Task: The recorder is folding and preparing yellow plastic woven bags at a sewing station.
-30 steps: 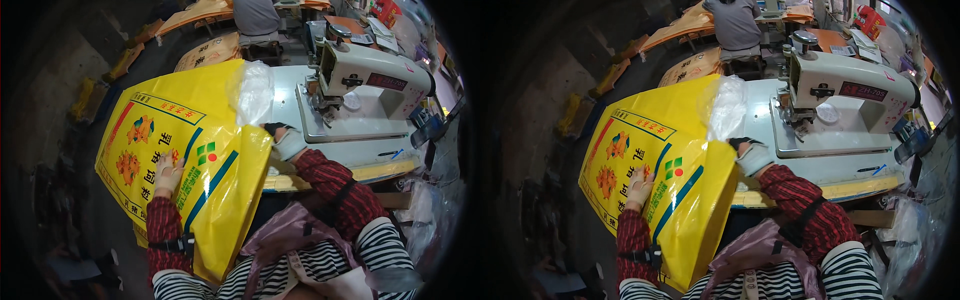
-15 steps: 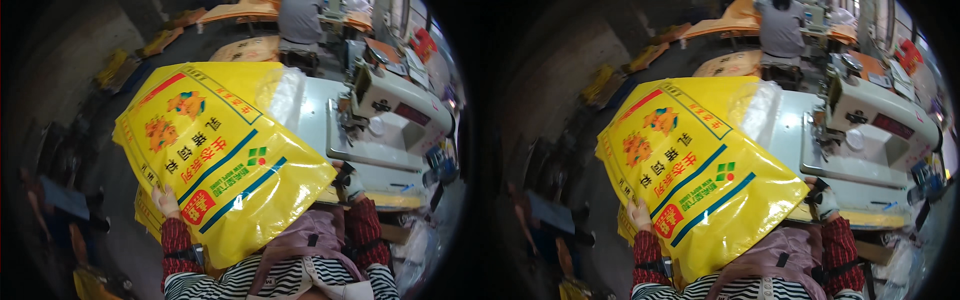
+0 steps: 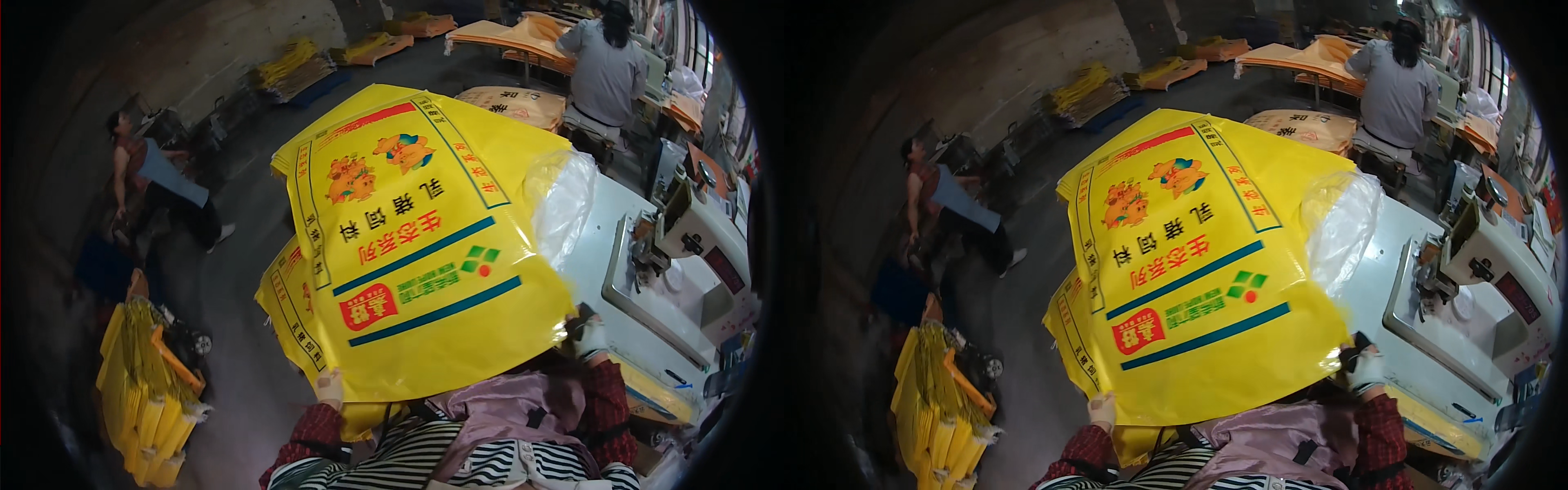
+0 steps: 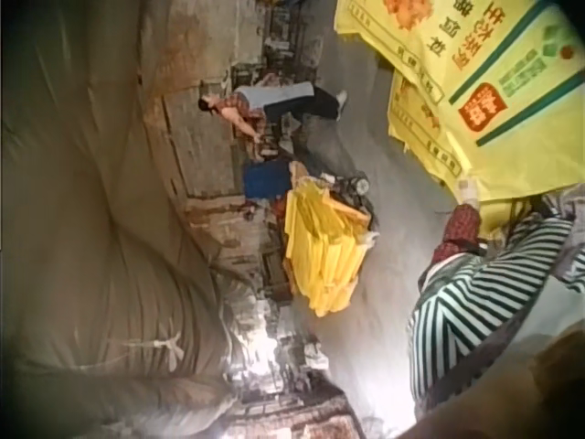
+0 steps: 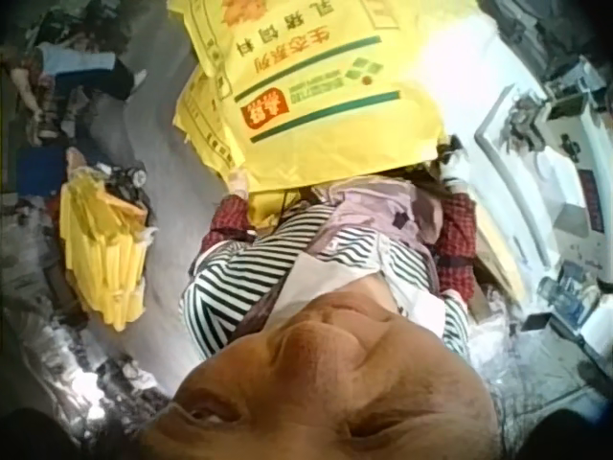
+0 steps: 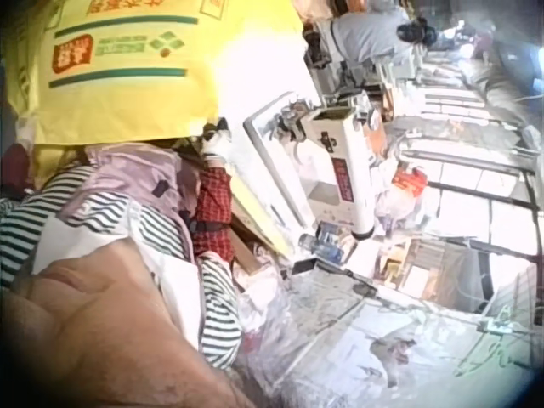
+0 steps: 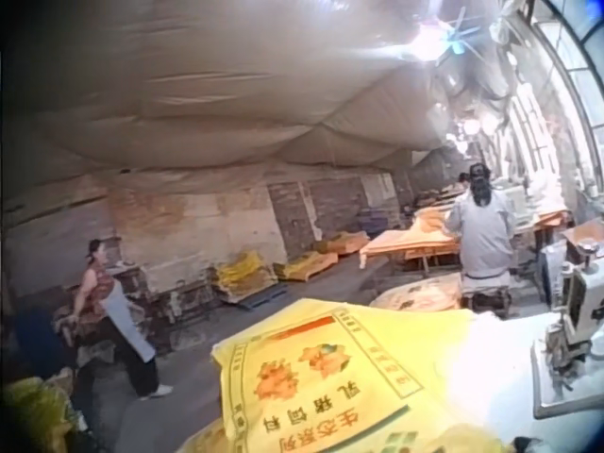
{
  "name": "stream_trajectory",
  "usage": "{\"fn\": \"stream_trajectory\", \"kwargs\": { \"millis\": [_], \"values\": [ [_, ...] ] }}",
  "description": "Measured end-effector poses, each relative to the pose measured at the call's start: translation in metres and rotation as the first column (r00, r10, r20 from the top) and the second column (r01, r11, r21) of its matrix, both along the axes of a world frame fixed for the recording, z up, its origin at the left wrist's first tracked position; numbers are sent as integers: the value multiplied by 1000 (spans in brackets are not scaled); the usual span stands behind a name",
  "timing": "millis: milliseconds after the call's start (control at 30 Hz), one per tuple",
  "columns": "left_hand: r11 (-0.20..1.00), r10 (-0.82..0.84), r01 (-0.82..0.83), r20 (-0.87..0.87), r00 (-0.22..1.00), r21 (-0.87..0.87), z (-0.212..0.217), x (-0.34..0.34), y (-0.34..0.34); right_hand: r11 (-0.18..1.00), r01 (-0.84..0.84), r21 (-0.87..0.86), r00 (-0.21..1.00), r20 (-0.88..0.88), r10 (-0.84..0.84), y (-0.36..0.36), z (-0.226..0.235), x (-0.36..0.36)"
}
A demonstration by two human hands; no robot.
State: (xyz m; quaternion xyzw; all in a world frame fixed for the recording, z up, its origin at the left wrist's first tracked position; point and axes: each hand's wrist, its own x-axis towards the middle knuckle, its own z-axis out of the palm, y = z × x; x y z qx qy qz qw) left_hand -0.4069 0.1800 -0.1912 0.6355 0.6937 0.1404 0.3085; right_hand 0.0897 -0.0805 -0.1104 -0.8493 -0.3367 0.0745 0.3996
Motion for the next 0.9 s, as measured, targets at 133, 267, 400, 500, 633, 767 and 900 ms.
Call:
{"fn": "stream_trajectory", "kwargs": {
  "millis": [133,267,400,500,633,767,900],
  "values": [
    [943,44,15,-169,985,332,31,-111,17,955,-298,1,891,-358,278,86,58,-94],
    [979,203,-168,-510,836,115,20,-178,-26,863,-457,217,546,-697,465,121,41,-138],
    [957,269,-286,-514,814,47,-2,-200,-56,734,-632,251,529,-553,644,136,50,-156],
    [910,362,-414,-471,804,-8,-21,-204,-59,802,-504,321,324,-790,520,156,-7,-161],
    [858,361,-476,-431,827,-193,-32,-208,-50,870,-382,310,210,-888,409,181,-58,-163],
    [797,459,-582,-466,757,-161,-71,-228,-74,826,-562,40,517,-763,389,198,-80,-165],
    [823,341,-513,-510,790,-244,-76,-237,-73,462,-869,-176,494,-260,830,205,-106,-157]
  ]
}}
